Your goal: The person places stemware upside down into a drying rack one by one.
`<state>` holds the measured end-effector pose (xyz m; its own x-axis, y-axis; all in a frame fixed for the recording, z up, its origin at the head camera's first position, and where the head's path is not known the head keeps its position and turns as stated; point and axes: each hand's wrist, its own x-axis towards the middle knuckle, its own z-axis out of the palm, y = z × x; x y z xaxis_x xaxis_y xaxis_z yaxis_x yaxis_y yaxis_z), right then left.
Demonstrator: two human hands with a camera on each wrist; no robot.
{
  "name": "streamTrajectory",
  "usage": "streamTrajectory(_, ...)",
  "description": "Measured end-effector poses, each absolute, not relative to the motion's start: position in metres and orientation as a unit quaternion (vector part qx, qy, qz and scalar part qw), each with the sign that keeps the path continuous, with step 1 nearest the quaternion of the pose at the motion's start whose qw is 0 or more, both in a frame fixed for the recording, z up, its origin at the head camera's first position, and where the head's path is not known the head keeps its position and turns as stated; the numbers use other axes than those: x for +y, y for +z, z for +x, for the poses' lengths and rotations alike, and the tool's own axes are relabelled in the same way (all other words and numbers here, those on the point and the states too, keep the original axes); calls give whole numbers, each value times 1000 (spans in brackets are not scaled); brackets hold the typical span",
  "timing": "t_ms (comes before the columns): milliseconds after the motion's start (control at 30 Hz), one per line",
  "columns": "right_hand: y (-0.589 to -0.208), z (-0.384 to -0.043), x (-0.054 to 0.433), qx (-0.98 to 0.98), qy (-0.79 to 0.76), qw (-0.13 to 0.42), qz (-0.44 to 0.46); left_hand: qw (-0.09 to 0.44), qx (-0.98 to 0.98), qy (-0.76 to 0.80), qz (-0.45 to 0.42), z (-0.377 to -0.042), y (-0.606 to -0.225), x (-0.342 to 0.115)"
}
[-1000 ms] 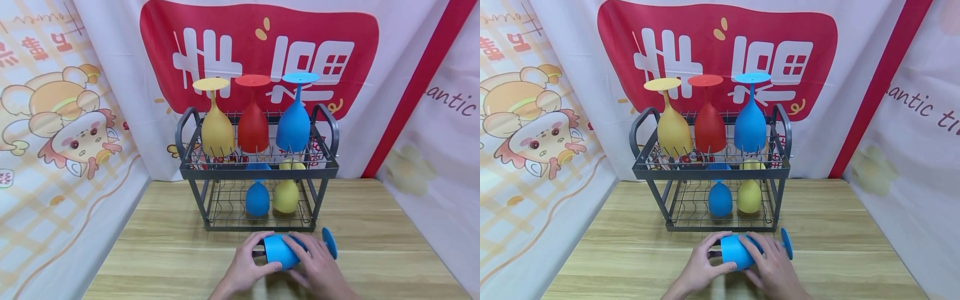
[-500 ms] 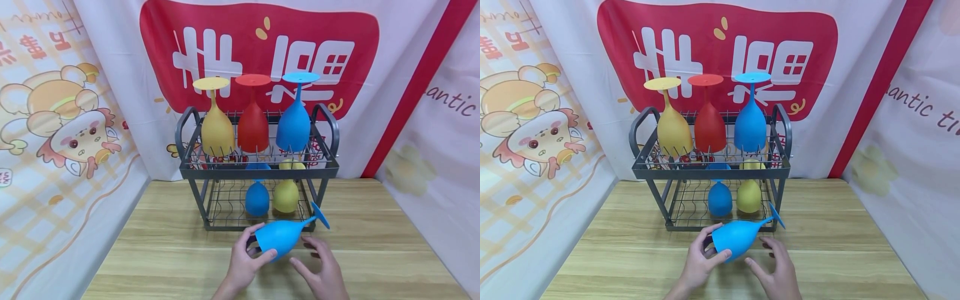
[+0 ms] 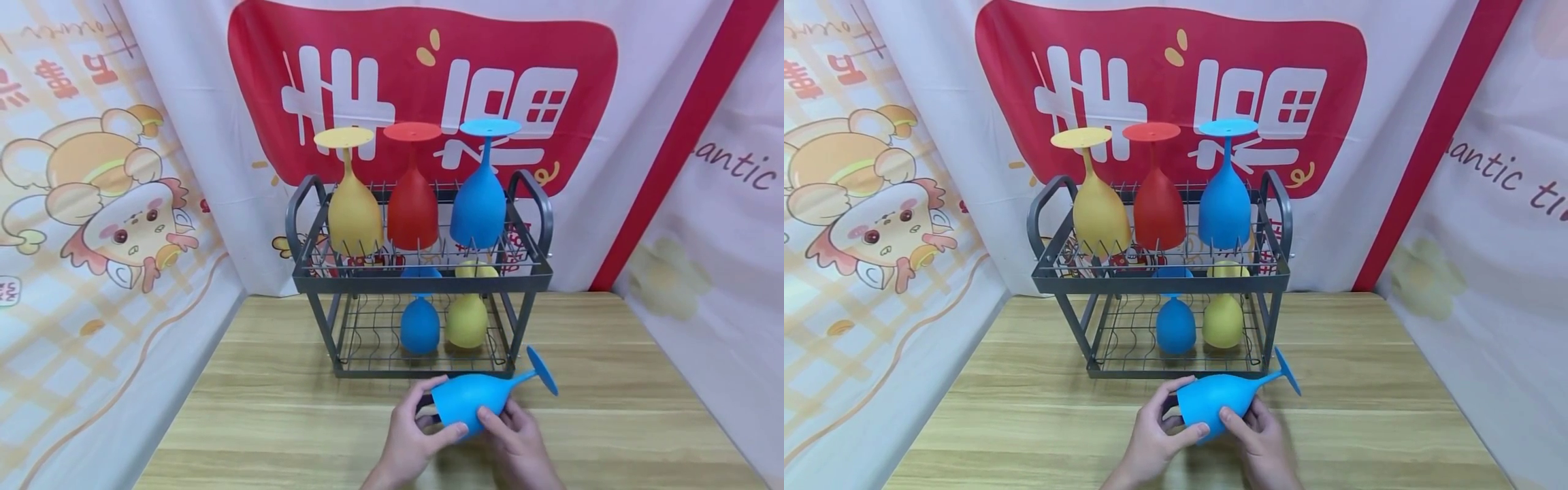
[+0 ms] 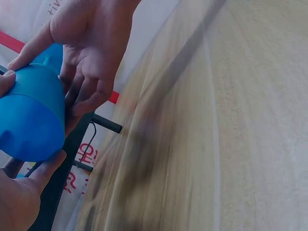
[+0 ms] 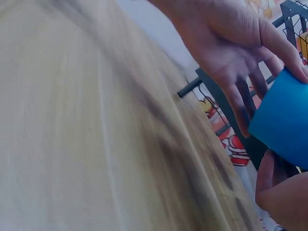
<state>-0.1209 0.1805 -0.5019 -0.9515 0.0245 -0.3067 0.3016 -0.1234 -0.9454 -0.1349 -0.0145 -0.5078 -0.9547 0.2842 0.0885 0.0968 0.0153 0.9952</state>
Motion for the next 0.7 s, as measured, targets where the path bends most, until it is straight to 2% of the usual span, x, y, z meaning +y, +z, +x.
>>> streamTrajectory(167,-507,-117,172,620,-770,86,123,72,721,675,140,-135,-513,-21)
streamTrajectory(233,-508,-117,171,628,-765,77,121,54,730,664,150,-135,-515,-26)
streamTrajectory(367,-504,-120,174,675,-726,54,120,-34,754,640,147,-138,-517,-41)
streamTrajectory(567,-492,-131,183,717,-691,15,88,-190,761,619,47,-152,-519,-75)
streamTrajectory(700,-483,-138,186,732,-680,-4,51,-262,760,595,-11,-162,-521,-98)
